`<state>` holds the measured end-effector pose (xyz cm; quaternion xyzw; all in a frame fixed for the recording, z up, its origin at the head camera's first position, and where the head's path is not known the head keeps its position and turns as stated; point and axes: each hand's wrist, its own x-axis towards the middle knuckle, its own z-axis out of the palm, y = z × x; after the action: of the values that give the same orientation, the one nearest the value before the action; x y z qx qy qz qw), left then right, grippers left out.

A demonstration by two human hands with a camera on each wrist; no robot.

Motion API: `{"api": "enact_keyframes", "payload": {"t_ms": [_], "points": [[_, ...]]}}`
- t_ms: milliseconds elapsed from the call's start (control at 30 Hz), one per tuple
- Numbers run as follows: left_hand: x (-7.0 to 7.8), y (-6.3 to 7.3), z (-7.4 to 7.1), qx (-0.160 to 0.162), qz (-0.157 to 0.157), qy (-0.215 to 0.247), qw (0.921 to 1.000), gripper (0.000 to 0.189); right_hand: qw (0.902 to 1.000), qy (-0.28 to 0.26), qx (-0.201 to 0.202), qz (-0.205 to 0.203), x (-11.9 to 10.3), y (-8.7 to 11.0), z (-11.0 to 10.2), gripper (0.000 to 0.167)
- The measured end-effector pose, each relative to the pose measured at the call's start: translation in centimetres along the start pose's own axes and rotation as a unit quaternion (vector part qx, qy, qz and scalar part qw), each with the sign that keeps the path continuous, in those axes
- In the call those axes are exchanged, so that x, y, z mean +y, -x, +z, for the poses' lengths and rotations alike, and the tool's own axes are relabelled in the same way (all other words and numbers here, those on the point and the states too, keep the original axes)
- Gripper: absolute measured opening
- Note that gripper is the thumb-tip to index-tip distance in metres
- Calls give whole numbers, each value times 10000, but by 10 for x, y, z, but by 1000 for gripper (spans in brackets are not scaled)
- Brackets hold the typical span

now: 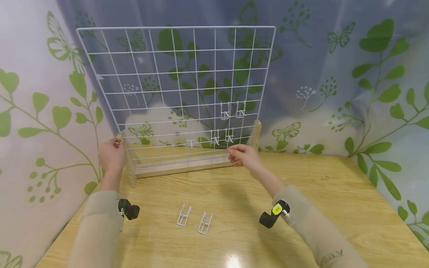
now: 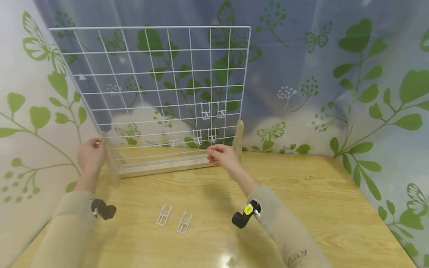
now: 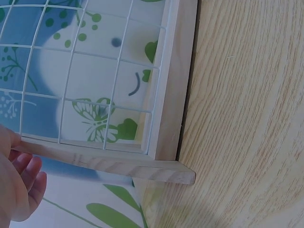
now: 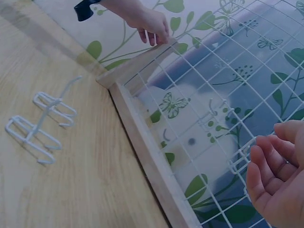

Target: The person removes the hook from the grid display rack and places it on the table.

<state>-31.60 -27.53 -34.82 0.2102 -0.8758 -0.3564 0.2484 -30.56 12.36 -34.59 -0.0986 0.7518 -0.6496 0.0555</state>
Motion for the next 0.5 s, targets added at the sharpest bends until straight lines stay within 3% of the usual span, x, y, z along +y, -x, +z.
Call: {"api": "enact_keyframes", "payload": {"t_ms": [500], "points": [[1,0,-1,-36,27,11,10000,38,9984,-221,393,-328,-31,-22,-9,33]]}}
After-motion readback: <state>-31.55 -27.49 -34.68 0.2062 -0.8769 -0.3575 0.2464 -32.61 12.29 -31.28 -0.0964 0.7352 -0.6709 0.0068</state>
